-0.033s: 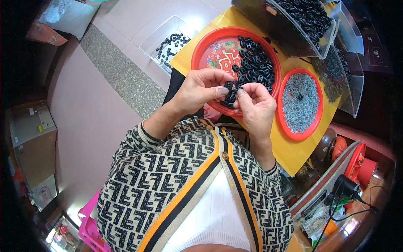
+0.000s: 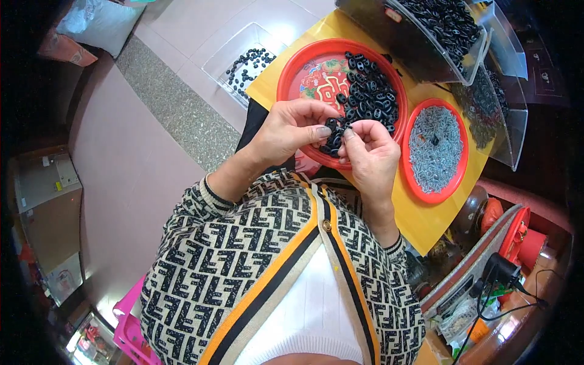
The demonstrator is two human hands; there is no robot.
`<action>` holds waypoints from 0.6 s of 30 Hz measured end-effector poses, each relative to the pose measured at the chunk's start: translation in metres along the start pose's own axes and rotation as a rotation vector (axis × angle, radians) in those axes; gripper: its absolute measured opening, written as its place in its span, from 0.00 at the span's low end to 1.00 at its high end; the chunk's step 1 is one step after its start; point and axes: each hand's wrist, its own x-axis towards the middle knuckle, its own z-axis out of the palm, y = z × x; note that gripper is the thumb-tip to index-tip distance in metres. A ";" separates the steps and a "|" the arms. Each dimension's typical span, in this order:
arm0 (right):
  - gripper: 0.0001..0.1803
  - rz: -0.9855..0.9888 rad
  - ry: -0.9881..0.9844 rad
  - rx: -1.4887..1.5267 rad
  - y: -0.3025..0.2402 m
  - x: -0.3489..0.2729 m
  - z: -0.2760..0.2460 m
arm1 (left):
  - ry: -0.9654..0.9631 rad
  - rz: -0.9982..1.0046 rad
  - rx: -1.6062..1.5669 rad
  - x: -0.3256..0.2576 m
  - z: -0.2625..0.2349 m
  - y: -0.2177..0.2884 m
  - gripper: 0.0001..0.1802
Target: The person assembles plastic components by hand, picking up pieces from trays and joining them together.
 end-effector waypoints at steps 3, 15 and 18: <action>0.03 0.034 0.005 0.000 -0.003 0.000 0.001 | -0.004 0.018 0.019 0.000 -0.001 -0.002 0.13; 0.03 0.126 -0.089 0.385 0.005 0.000 0.000 | 0.031 -0.096 -0.218 -0.001 0.004 -0.009 0.08; 0.04 0.103 -0.072 0.486 0.008 0.002 -0.001 | 0.059 -0.044 -0.182 -0.003 0.009 -0.011 0.07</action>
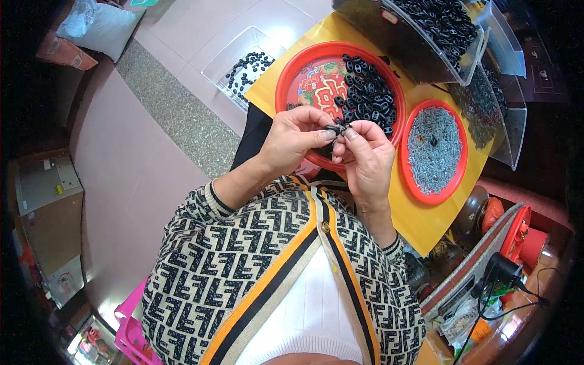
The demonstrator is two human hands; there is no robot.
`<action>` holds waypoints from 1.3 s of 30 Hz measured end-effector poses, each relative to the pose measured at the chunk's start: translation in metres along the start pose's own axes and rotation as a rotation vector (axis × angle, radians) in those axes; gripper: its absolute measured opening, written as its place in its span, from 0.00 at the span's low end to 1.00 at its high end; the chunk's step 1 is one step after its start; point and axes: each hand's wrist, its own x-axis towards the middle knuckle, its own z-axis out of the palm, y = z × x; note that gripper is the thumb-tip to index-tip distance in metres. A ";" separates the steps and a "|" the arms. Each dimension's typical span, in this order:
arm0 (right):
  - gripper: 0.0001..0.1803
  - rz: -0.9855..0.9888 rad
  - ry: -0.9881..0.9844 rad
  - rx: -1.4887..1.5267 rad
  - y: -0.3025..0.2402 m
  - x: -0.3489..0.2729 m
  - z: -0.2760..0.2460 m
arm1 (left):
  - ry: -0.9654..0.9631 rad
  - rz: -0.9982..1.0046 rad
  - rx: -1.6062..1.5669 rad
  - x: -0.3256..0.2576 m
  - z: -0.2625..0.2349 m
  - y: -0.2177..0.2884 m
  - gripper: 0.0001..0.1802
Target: The person assembles plastic components by hand, picking up pieces from trays and joining them together.
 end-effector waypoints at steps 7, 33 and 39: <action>0.05 -0.026 -0.037 0.063 0.001 0.003 -0.001 | 0.038 0.156 0.257 -0.004 0.010 0.001 0.06; 0.04 -0.004 -0.010 0.010 -0.001 0.006 -0.010 | -0.006 0.067 0.647 -0.001 0.004 0.012 0.06; 0.03 -0.021 0.032 -0.219 -0.003 0.002 -0.007 | 0.064 -0.116 0.101 -0.001 -0.007 0.012 0.08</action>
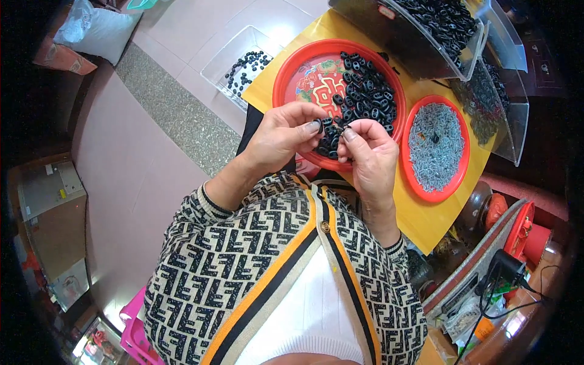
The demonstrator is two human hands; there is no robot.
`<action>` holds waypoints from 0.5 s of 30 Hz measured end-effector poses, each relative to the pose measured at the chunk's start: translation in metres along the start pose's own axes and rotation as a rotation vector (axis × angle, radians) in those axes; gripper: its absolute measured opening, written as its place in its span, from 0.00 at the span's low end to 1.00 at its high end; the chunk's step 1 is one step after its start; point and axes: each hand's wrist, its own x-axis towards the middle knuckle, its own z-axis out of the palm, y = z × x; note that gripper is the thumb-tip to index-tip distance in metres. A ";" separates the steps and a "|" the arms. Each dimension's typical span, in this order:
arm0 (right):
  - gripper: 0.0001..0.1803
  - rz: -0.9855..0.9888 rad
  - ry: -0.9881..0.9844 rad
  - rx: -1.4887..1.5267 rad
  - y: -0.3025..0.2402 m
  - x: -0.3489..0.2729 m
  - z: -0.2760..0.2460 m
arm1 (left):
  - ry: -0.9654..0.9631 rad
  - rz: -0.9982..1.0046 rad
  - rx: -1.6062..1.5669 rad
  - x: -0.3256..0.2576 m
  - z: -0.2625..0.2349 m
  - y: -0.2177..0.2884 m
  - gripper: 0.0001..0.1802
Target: The person assembles plastic components by hand, picking up pieces from trays and joining them together.
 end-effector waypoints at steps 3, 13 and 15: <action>0.03 -0.010 0.000 -0.065 -0.002 -0.001 0.005 | 0.007 0.031 -0.080 -0.002 0.001 0.001 0.10; 0.03 -0.017 0.038 -0.203 -0.003 -0.005 0.010 | -0.110 0.056 -0.055 -0.008 0.003 0.005 0.15; 0.02 -0.044 0.021 -0.223 -0.002 -0.005 0.009 | -0.098 0.059 -0.028 -0.008 0.004 0.005 0.15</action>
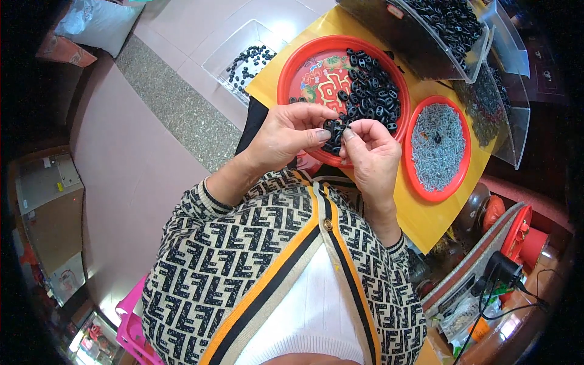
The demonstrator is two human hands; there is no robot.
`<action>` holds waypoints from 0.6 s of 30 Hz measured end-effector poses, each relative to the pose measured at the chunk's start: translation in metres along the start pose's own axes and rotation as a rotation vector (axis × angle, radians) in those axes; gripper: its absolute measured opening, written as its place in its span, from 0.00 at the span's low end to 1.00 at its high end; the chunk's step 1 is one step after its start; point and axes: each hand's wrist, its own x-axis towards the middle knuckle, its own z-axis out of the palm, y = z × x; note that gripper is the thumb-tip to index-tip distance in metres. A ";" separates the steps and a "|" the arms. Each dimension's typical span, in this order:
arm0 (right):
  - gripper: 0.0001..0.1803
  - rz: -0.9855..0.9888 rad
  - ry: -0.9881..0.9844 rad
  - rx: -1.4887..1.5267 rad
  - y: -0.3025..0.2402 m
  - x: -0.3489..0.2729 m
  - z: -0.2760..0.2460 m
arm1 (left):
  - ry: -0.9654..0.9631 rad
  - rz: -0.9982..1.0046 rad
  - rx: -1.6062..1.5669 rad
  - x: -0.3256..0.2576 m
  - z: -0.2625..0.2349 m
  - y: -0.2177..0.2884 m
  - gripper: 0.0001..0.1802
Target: The person assembles plastic components by hand, picking up pieces from trays and joining them together.
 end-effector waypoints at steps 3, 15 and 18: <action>0.02 0.024 -0.001 0.000 -0.002 -0.001 0.001 | 0.010 0.035 0.069 0.001 0.001 -0.003 0.15; 0.02 0.074 -0.007 -0.035 -0.004 0.000 0.002 | 0.018 0.104 0.198 0.001 0.003 -0.007 0.15; 0.03 0.082 -0.027 -0.015 -0.004 0.001 0.003 | 0.024 0.106 0.219 0.002 0.002 -0.007 0.15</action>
